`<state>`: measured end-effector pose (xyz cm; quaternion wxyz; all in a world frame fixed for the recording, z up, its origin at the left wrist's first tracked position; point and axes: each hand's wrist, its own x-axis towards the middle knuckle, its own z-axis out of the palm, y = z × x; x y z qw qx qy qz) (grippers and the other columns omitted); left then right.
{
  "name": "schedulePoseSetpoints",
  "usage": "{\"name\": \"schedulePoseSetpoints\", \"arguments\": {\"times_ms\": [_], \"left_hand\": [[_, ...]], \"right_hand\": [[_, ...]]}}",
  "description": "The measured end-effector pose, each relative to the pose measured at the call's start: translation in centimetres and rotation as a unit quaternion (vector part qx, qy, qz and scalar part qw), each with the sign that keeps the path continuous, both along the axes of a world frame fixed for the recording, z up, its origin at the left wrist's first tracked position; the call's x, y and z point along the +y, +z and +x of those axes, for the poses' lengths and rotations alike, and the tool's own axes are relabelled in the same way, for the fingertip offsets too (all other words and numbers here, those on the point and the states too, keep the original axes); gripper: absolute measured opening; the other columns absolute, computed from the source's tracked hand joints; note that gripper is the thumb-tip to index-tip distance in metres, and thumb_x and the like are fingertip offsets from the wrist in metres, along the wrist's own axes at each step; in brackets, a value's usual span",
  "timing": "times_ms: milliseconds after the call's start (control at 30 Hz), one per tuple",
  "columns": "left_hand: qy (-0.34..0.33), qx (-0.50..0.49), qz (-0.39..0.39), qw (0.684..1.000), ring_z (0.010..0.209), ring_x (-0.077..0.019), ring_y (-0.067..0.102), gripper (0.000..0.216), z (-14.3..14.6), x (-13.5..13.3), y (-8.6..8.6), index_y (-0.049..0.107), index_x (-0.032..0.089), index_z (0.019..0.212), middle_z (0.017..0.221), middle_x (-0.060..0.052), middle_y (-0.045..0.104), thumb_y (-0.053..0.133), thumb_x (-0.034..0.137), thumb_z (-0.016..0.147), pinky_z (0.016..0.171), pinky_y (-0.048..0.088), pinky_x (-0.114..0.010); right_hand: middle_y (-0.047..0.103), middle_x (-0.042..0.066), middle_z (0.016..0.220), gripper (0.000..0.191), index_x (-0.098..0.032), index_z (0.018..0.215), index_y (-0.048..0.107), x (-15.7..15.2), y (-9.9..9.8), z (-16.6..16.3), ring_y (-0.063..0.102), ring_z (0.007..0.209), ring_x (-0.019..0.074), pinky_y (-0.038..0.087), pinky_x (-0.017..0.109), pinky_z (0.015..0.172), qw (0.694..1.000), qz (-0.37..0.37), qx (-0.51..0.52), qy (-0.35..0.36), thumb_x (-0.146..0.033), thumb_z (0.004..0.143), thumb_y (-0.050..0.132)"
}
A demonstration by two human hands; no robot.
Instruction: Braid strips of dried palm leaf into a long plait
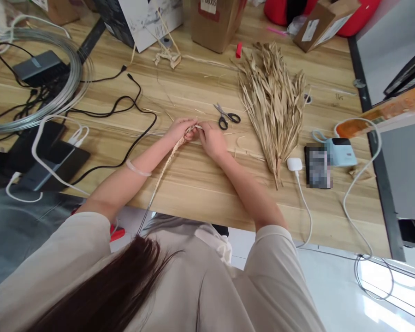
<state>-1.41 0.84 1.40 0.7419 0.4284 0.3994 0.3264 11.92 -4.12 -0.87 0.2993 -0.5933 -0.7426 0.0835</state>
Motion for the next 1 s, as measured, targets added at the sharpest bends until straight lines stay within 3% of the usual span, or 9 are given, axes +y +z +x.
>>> {"name": "schedulePoseSetpoints", "arguments": {"times_ms": [300, 500, 667, 800, 1000], "left_hand": [[-0.039, 0.043, -0.028, 0.998, 0.036, -0.0001, 0.04, 0.026, -0.2, -0.3, 1.1, 0.052, 0.011, 0.068, 0.053, 0.004, 0.052, 0.061, 0.029, 0.084, 0.036, 0.027, -0.014], [-0.043, 0.068, -0.045, 0.996, 0.035, 0.0003, 0.042, 0.029, -0.1, -0.1, 1.3, 0.051, 0.011, 0.066, 0.054, 0.004, 0.052, 0.06, 0.031, 0.085, 0.037, 0.028, -0.014], [-0.051, 0.058, -0.033, 0.996, 0.038, -0.0006, 0.045, 0.028, -0.2, -0.1, 0.9, 0.052, 0.01, 0.068, 0.056, 0.003, 0.053, 0.056, 0.03, 0.088, 0.039, 0.029, -0.014], [-0.055, 0.034, -0.012, 0.998, 0.038, 0.0002, 0.042, 0.027, -0.3, -0.3, 0.7, 0.049, 0.01, 0.065, 0.057, 0.004, 0.052, 0.055, 0.024, 0.088, 0.037, 0.028, -0.014], [-0.037, 0.073, -0.03, 0.996, 0.038, 0.0013, 0.043, 0.026, -0.2, -0.4, 1.1, 0.05, 0.01, 0.066, 0.056, 0.004, 0.052, 0.055, 0.022, 0.088, 0.039, 0.029, -0.011]], "right_hand": [[0.067, 0.01, 0.091, 0.027, -0.019, 0.099, 0.062, -0.4, -0.5, 1.1, 0.062, 0.087, 0.0208, 0.049, 0.035, 0.081, 0.993, 0.014, 0.109, 0.045, -0.032, 0.093, 0.04], [0.065, 0.008, 0.085, 0.025, -0.022, 0.098, 0.062, -0.5, -0.4, 1.3, 0.061, 0.082, 0.0208, 0.05, 0.038, 0.078, 0.984, -0.043, 0.167, 0.049, -0.036, 0.092, 0.042], [0.065, 0.009, 0.087, 0.027, -0.021, 0.097, 0.062, -0.6, -0.2, 1.4, 0.062, 0.086, 0.0217, 0.049, 0.04, 0.081, 0.98, -0.073, 0.18, 0.043, -0.039, 0.093, 0.042], [0.065, 0.008, 0.086, 0.029, -0.021, 0.095, 0.063, -0.6, -0.1, 1.5, 0.063, 0.085, 0.0207, 0.05, 0.04, 0.081, 0.982, -0.056, 0.176, 0.039, -0.039, 0.093, 0.042], [0.067, 0.007, 0.088, 0.025, -0.022, 0.095, 0.063, -0.7, 0.0, 1.5, 0.064, 0.085, 0.02, 0.052, 0.038, 0.078, 0.982, -0.053, 0.178, 0.028, -0.038, 0.093, 0.044]]}}
